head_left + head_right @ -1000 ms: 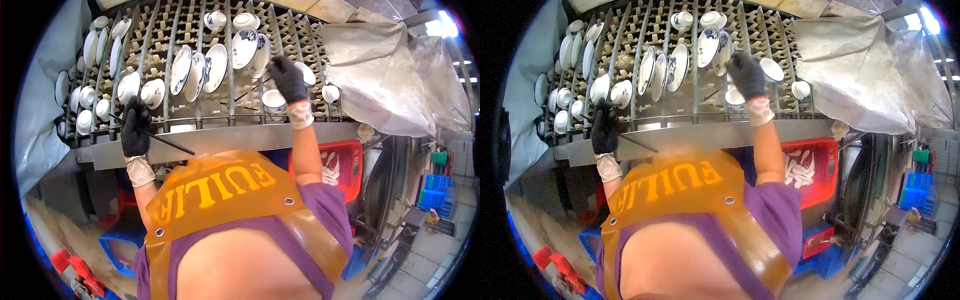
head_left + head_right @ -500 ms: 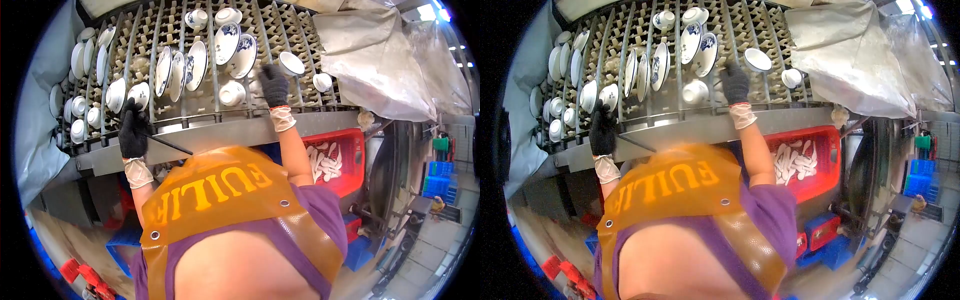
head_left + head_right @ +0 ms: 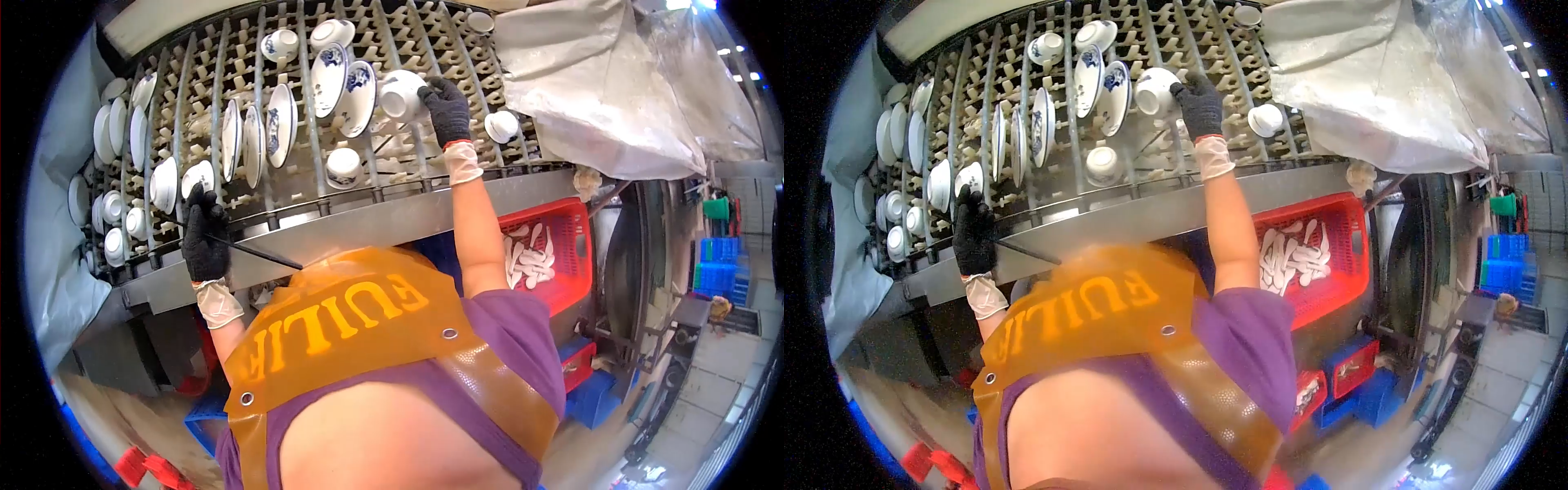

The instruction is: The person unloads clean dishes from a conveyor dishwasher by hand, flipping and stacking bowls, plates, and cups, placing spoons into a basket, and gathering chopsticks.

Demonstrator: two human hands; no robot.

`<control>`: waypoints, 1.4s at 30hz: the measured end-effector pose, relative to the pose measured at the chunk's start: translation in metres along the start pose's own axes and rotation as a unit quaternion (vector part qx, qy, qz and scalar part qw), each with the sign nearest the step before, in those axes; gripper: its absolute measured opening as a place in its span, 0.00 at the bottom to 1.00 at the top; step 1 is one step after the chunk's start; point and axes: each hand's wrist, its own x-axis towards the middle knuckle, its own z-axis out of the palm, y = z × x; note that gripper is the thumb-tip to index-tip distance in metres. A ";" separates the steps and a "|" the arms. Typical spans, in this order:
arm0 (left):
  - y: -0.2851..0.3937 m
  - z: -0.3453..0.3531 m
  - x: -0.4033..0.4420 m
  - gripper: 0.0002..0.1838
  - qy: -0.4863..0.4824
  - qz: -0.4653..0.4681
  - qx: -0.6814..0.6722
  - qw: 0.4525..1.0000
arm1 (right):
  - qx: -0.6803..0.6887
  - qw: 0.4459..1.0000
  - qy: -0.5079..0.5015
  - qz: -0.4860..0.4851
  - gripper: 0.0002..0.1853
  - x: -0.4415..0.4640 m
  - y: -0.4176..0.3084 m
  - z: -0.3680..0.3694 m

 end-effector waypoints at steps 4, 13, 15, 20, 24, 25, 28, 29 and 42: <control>-0.007 -0.010 0.002 0.20 -0.009 0.007 0.002 1.000 | -0.443 0.870 0.175 -0.127 0.35 0.016 0.020 -0.073; -0.017 0.005 0.004 0.19 -0.007 0.009 0.020 1.000 | -0.321 0.947 0.008 -0.002 0.32 0.010 0.038 -0.103; -0.018 0.007 0.001 0.19 -0.007 0.006 0.017 1.000 | -0.298 0.944 0.002 -0.143 0.33 -0.017 0.037 -0.070; -0.024 -0.001 0.003 0.20 0.004 -0.003 -0.054 0.999 | -0.396 0.900 -0.141 -0.114 0.16 -0.019 0.032 -0.031; -0.026 0.019 -0.006 0.21 0.035 0.017 -0.055 0.998 | -0.373 0.908 -0.064 -0.179 0.15 0.050 0.005 -0.049; -0.030 0.024 -0.005 0.21 0.056 0.043 -0.025 0.997 | -0.348 0.919 -0.047 -0.178 0.17 0.073 0.009 -0.054; -0.034 0.022 -0.002 0.21 0.073 0.028 -0.038 0.996 | -0.385 0.905 0.052 -0.176 0.25 0.153 0.017 -0.049; -0.034 0.027 -0.002 0.21 0.064 0.023 -0.041 0.997 | -0.433 0.877 0.069 -0.198 0.28 0.178 0.030 -0.053; -0.042 0.076 -0.002 0.18 0.016 -0.059 -0.116 0.991 | -0.320 0.924 -0.186 -0.095 0.22 0.205 0.036 -0.068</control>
